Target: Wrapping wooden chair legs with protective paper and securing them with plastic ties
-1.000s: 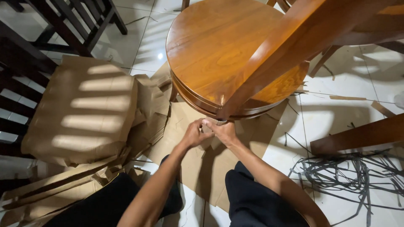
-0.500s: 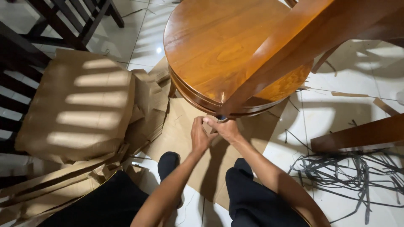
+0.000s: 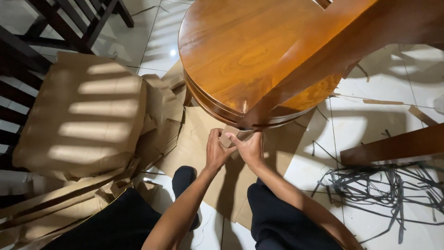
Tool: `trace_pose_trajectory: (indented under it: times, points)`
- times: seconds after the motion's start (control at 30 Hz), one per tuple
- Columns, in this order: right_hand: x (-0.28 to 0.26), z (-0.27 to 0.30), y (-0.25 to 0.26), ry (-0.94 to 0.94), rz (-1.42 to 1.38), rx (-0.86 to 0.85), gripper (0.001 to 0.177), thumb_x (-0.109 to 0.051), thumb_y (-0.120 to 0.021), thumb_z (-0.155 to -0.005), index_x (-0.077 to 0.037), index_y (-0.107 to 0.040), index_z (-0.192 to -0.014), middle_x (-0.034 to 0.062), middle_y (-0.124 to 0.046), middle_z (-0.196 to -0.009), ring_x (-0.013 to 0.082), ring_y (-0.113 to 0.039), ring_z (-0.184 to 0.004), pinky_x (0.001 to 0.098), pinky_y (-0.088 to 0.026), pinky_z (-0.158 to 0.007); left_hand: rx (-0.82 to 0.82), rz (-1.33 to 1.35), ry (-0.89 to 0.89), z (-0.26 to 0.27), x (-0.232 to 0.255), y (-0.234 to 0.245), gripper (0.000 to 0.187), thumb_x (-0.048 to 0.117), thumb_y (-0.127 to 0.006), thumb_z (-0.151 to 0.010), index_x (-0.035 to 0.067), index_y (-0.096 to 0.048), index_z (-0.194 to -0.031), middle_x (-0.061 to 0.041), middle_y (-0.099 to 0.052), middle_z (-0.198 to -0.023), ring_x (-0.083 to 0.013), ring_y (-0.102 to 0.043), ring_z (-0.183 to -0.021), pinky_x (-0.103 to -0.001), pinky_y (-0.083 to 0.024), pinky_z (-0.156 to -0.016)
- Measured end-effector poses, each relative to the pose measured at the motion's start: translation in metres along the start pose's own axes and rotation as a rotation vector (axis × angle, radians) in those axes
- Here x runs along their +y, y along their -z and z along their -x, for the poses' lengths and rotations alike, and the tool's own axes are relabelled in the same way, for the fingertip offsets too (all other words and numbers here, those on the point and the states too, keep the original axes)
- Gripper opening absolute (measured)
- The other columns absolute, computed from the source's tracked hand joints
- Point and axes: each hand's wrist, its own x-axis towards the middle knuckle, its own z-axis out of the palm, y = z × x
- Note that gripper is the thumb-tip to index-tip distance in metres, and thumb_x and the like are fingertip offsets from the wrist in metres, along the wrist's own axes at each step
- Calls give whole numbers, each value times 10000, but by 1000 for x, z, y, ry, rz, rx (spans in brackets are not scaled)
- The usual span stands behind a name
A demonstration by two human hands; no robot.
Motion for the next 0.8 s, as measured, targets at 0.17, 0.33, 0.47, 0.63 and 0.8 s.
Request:
trace_pose_trajectory:
  times: [0.17, 0.33, 0.47, 0.63, 0.8]
  points:
    - [12, -15, -11, 35, -107, -77, 785, -302, -971, -662, 61, -611, -1258, 280, -710, -1117, 399, -673, -1125, 524, -517, -998, -32, 106, 71, -10, -22, -4, 618, 149, -933, -583, 102, -604, -1105, -131, -638, -1043, -389, -667, -1062, -491, -545, -917]
    - [13, -16, 5, -183, -332, -282, 427, -144, -885, -746, 85, -695, -1053, 170, -735, -980, 209, -683, -814, 290, -604, -539, -303, 177, 14, -42, -35, -6, 586, 172, -985, -527, 72, -695, -1027, -166, -757, -986, -315, -694, -973, -496, -542, -887]
    - [5, -18, -2, -99, -295, -302, 592, -237, -960, -698, 88, -680, -1107, 258, -742, -1056, 229, -679, -953, 430, -614, -716, -463, 93, 46, -51, -19, 13, 533, 216, -979, -534, 39, -733, -974, -201, -756, -912, -396, -705, -930, -549, -492, -799]
    - [31, -16, -21, -219, -313, -159, 719, -231, -951, -705, 100, -612, -1246, 297, -712, -1119, 354, -738, -880, 436, -649, -553, -387, 72, -3, -43, -49, 6, 717, 360, -998, -587, 35, -645, -1120, -203, -663, -1050, -417, -657, -1055, -529, -519, -910]
    - [27, -9, -16, -58, -331, -59, 809, -232, -965, -723, 23, -523, -1350, 232, -668, -1203, 318, -712, -999, 447, -651, -680, -394, 62, -10, -51, -57, 16, 818, 329, -1017, -535, 98, -598, -1198, -175, -674, -1129, -381, -630, -1146, -505, -510, -989]
